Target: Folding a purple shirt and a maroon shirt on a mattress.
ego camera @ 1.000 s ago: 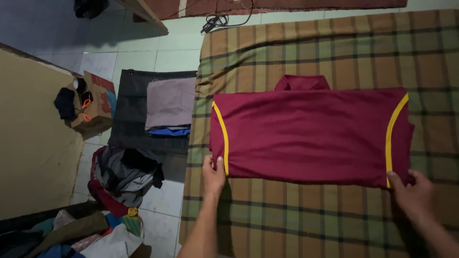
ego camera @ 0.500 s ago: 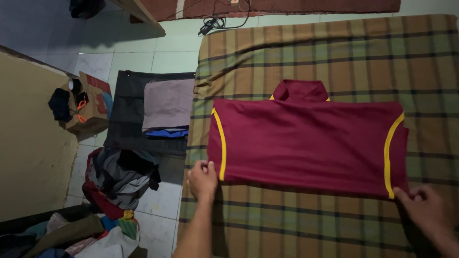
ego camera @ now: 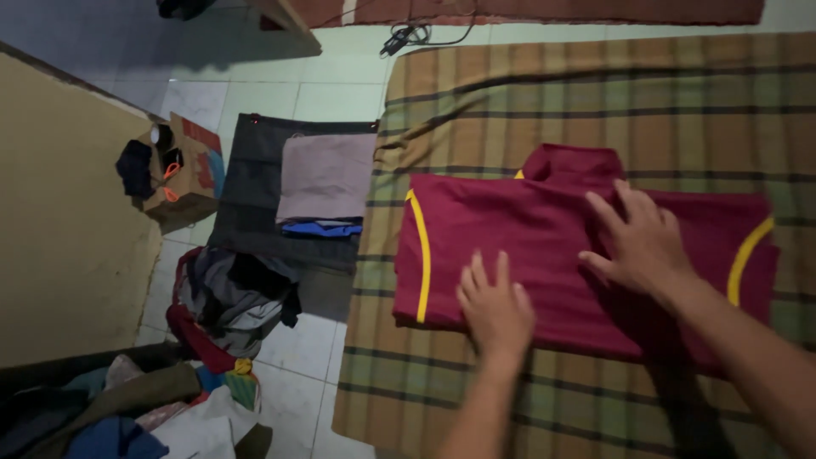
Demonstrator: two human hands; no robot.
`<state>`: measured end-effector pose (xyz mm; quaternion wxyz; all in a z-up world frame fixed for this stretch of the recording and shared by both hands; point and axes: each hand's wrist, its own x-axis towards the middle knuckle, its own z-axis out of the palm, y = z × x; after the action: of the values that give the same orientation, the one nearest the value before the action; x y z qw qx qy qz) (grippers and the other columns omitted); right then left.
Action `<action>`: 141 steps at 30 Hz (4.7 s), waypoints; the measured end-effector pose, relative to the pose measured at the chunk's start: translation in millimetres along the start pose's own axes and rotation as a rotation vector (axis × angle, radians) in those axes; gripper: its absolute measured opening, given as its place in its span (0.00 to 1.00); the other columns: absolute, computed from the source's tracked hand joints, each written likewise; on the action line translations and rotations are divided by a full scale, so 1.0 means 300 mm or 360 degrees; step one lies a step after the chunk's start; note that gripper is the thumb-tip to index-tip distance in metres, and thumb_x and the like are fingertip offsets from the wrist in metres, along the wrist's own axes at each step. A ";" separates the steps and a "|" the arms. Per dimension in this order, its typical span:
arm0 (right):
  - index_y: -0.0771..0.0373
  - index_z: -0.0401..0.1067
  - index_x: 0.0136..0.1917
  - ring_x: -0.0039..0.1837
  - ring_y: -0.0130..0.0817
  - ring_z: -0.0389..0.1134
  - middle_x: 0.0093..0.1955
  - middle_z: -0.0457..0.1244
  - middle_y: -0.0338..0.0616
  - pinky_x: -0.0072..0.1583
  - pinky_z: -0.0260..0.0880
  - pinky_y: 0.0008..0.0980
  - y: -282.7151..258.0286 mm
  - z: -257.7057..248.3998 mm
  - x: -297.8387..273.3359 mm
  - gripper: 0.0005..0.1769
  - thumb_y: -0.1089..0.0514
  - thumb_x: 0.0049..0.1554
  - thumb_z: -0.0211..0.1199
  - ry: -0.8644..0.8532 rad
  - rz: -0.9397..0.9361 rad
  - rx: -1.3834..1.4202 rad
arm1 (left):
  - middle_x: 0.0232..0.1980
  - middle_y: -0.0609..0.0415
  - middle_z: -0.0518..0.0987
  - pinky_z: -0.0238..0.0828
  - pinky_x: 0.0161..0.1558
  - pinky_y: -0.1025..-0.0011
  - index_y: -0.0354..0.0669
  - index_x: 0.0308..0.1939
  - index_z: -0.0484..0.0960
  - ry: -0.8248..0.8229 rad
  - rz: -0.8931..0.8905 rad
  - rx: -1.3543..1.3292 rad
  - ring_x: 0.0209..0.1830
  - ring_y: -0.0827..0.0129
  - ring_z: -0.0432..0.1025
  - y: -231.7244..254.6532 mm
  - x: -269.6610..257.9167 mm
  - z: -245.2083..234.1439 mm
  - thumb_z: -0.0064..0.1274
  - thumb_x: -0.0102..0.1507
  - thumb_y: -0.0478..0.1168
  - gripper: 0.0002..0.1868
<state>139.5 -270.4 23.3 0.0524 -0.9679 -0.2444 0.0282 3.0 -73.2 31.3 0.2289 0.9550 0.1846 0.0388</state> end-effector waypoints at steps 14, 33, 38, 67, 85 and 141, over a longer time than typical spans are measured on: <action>0.41 0.45 0.83 0.79 0.53 0.48 0.80 0.48 0.52 0.68 0.60 0.56 -0.029 0.122 0.282 0.63 0.26 0.43 0.69 -0.0393 0.0018 -0.0194 | 0.55 0.43 0.77 0.70 0.60 0.55 0.58 0.84 0.26 -0.0885 -0.1621 -0.0425 0.56 0.49 0.74 0.231 -0.023 -0.058 0.57 0.63 0.43 0.59; 0.50 0.81 0.58 0.64 0.49 0.71 0.54 0.74 0.50 0.79 0.46 0.63 0.063 0.192 0.368 0.25 0.37 0.53 0.69 -0.0848 0.0356 -0.0010 | 0.79 0.51 0.59 0.71 0.69 0.56 0.65 0.82 0.44 0.0001 -0.2563 -0.1313 0.71 0.53 0.69 0.305 0.053 0.065 0.48 0.67 0.35 0.44; 0.53 0.78 0.64 0.64 0.53 0.71 0.59 0.71 0.53 0.67 0.65 0.53 0.171 0.228 0.369 0.34 0.38 0.47 0.75 -0.0763 0.0296 0.0391 | 0.81 0.50 0.53 0.63 0.74 0.57 0.63 0.80 0.39 -0.0009 -0.2544 -0.1385 0.75 0.54 0.61 0.347 0.025 0.027 0.60 0.63 0.36 0.52; 0.50 0.59 0.79 0.65 0.46 0.67 0.66 0.65 0.51 0.63 0.70 0.46 0.162 -0.352 -0.131 0.48 0.64 0.46 0.67 -0.0121 0.1297 0.2408 | 0.71 0.38 0.72 0.68 0.68 0.66 0.51 0.80 0.46 -0.0515 -0.0283 -0.1643 0.69 0.58 0.73 0.053 0.146 -0.086 0.51 0.59 0.28 0.49; 0.59 0.81 0.57 0.59 0.43 0.71 0.58 0.72 0.50 0.59 0.72 0.39 0.350 -0.205 -0.328 0.17 0.53 0.56 0.71 0.0125 0.1118 0.2024 | 0.55 0.46 0.82 0.78 0.54 0.68 0.54 0.73 0.68 -0.0731 -0.0435 -0.1636 0.54 0.65 0.78 0.062 0.211 -0.187 0.61 0.60 0.33 0.37; 0.68 0.57 0.76 0.64 0.54 0.70 0.67 0.66 0.63 0.62 0.75 0.51 0.412 0.651 -0.924 0.45 0.56 0.52 0.74 -0.0533 0.1677 0.1503 | 0.51 0.48 0.84 0.74 0.55 0.68 0.37 0.60 0.77 -0.1043 -0.1003 -0.0887 0.50 0.65 0.78 -0.411 -0.334 0.101 0.53 0.64 0.35 0.19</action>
<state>-61.7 -493.4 -176.9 0.4058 -0.8140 0.2877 0.2999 -126.6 -21.1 -50.5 0.5200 0.7184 0.3640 -0.2846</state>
